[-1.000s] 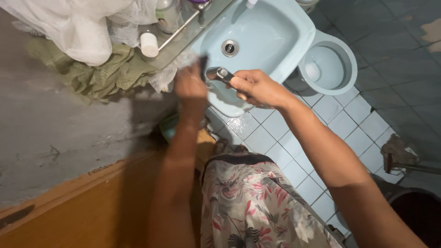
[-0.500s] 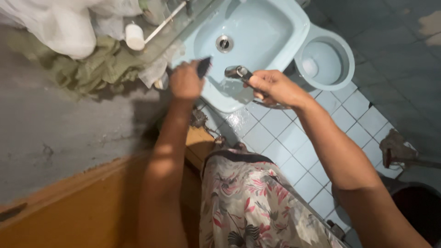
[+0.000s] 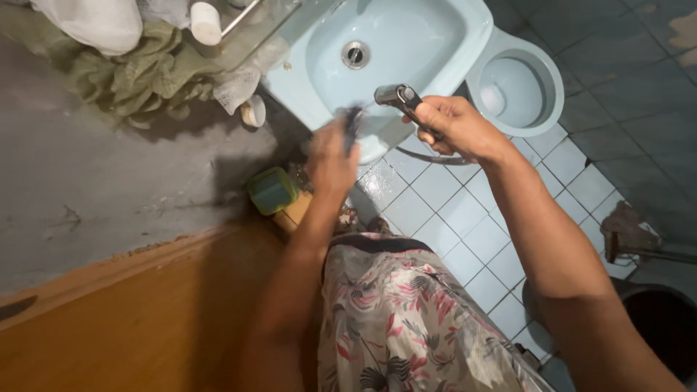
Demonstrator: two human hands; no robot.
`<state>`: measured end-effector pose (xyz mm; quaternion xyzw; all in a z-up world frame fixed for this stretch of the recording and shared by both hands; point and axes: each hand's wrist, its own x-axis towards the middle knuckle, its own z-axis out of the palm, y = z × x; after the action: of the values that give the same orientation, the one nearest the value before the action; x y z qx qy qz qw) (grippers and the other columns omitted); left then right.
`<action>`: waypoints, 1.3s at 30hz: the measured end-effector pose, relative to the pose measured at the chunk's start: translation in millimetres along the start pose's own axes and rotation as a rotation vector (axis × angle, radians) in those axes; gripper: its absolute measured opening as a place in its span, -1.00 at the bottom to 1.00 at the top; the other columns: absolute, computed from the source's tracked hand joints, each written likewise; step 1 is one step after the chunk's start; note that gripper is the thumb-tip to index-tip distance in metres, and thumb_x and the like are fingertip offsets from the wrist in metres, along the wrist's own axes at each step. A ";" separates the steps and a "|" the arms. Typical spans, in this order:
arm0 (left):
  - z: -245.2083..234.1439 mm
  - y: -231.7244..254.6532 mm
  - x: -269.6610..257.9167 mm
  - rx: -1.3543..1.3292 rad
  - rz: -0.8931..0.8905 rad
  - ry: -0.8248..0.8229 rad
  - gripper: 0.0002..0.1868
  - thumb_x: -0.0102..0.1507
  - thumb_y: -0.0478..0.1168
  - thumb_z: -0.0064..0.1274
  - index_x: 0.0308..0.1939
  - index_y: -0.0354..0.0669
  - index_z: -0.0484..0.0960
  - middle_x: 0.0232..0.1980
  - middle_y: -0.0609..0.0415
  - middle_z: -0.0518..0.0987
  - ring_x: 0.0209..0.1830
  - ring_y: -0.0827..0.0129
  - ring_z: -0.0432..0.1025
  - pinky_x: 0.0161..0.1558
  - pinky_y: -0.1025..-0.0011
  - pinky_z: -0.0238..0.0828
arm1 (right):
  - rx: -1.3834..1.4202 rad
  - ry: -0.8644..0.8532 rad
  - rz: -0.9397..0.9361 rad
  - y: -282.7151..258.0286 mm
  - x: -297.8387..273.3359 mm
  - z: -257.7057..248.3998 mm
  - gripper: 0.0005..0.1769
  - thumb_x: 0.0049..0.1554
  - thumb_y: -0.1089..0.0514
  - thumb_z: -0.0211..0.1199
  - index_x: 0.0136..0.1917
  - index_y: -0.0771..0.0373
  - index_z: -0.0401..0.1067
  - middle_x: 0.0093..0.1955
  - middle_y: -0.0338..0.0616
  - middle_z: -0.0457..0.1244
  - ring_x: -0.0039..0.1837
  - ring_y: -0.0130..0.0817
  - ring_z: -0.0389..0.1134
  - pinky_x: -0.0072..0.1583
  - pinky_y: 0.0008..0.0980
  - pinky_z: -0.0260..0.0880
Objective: The person scrubs a bathroom sink with a red brush, then rinses the sink and brush using a handheld shower head. The person repeatedly scrubs and rinses the sink basin and drain area.
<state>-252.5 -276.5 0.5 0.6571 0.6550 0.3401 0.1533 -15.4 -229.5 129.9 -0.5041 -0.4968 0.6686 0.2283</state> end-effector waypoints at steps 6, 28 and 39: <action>-10.2 -2.8 11.9 -0.356 -0.676 0.248 -0.22 0.15 -0.01 0.21 0.39 -0.17 0.30 0.17 -0.15 0.57 0.06 0.06 0.56 0.11 0.22 0.49 | -0.017 -0.035 -0.006 2.2 4.2 4.8 -0.61 0.29 -0.11 0.09 0.08 0.25 0.46 -0.38 -0.38 0.13 -0.41 -0.67 0.01 -0.41 -0.61 -0.06; 17.2 -93.4 141.5 0.469 -0.057 0.189 -0.62 0.28 -0.30 0.01 0.20 -0.11 0.55 0.21 -0.17 0.53 0.24 -0.14 0.40 0.30 -0.06 0.29 | 0.135 -0.074 -0.028 -31.2 89.8 48.4 -0.55 0.29 -0.23 0.04 0.05 0.19 0.44 -0.40 -0.37 0.16 -0.48 -0.64 0.00 -0.44 -0.57 -0.06; 70.8 -91.3 190.5 0.334 0.194 0.149 -0.71 0.33 -0.24 0.02 0.12 -0.20 0.61 0.09 -0.20 0.58 0.13 -0.11 0.46 0.22 0.00 0.36 | 0.198 0.015 -0.018 -39.7 126.6 43.4 -0.55 0.30 -0.21 0.04 0.04 0.21 0.43 -0.41 -0.37 0.14 -0.47 -0.63 0.00 -0.43 -0.57 -0.04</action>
<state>-292.7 -66.7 -62.8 0.7063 0.6456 0.2877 -0.0403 -111.4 -130.3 108.7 -0.4793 -0.4311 0.7087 0.2868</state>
